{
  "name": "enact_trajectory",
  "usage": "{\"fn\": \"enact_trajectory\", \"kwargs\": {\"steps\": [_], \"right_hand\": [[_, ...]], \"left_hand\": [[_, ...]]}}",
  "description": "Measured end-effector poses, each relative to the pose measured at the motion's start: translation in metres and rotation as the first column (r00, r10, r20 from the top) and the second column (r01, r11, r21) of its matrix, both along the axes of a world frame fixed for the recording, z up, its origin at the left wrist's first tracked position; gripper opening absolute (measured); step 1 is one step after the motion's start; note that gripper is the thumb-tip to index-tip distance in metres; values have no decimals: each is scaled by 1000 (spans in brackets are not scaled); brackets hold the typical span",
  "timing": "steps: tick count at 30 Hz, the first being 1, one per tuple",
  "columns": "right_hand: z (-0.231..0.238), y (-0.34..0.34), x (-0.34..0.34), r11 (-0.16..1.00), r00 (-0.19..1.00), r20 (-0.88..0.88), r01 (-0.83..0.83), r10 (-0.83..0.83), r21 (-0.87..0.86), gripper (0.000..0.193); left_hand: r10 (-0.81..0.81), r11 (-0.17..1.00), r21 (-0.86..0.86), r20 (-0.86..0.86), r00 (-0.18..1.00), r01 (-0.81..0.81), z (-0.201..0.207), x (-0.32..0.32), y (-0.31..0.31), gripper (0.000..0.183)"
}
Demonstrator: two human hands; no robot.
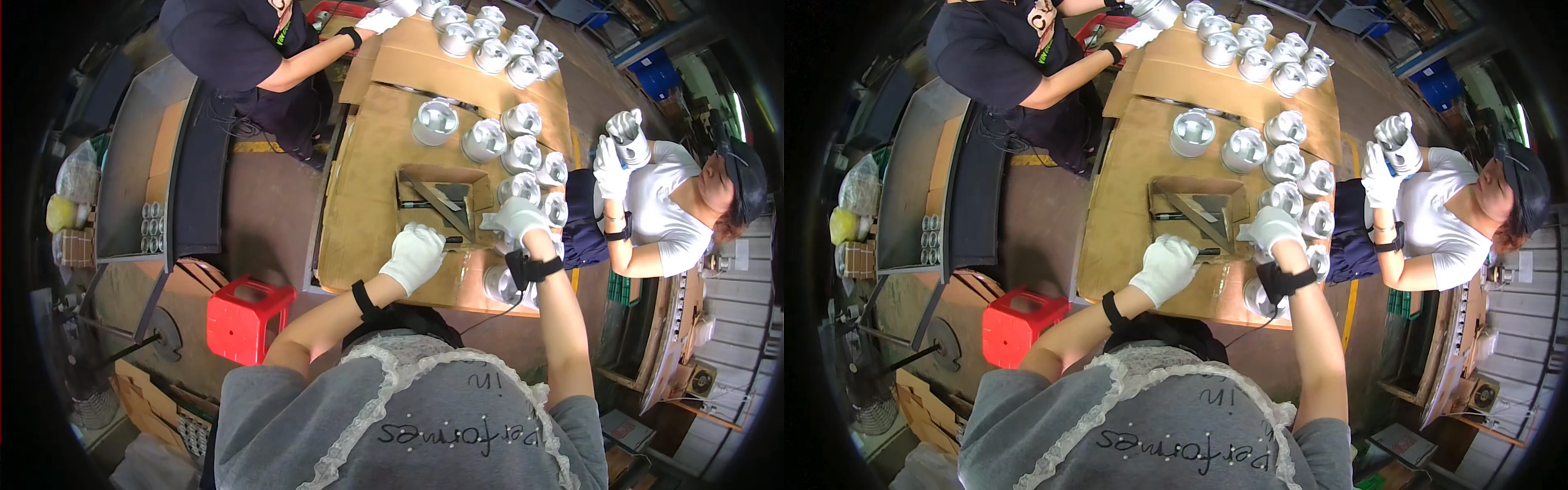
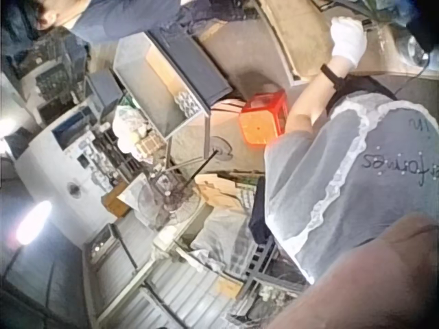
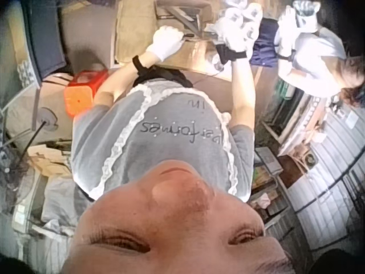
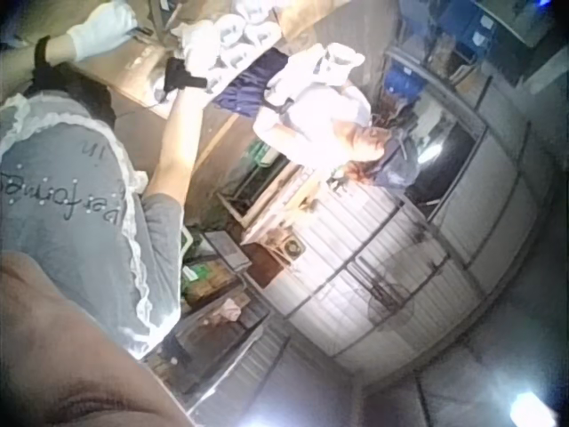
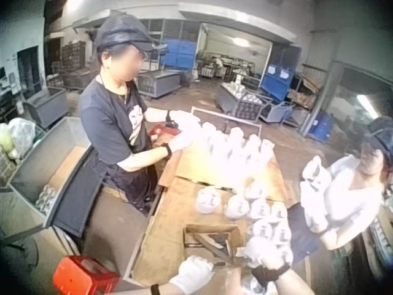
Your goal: Inspecting and transferring metallic engine pistons from a workspace table into a large storage bin.
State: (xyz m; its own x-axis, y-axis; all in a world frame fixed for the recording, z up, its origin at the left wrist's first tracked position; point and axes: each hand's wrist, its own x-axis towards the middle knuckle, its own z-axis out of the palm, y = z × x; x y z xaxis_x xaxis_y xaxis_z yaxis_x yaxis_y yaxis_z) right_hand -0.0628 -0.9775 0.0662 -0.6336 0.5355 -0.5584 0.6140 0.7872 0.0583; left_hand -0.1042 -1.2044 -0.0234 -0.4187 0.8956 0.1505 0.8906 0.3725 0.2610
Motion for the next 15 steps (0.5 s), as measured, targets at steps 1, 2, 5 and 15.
{"fn": "enact_trajectory", "kwargs": {"steps": [1, 2, 5, 15], "right_hand": [[2, 1, -6, 1000, 999, 29, -22, 23, -21, 52], [-5, 5, -12, 996, 995, 46, -89, 89, 15, 44], [-41, 53, -24, 963, 977, 134, -131, 166, -235, 37], [-1, 16, -45, 928, 938, -48, -330, 343, 176, 25]], "left_hand": [[3, 1000, 12, 2, 1000, -3, 0, 0, -1, 25], [5, 1000, 25, 4, 1000, -5, -1, 0, -3, 25], [-21, 999, 32, 13, 1000, 20, -1, 0, 9, 24], [7, 997, 79, -15, 1000, -6, -8, 1, 0, 22]]}}
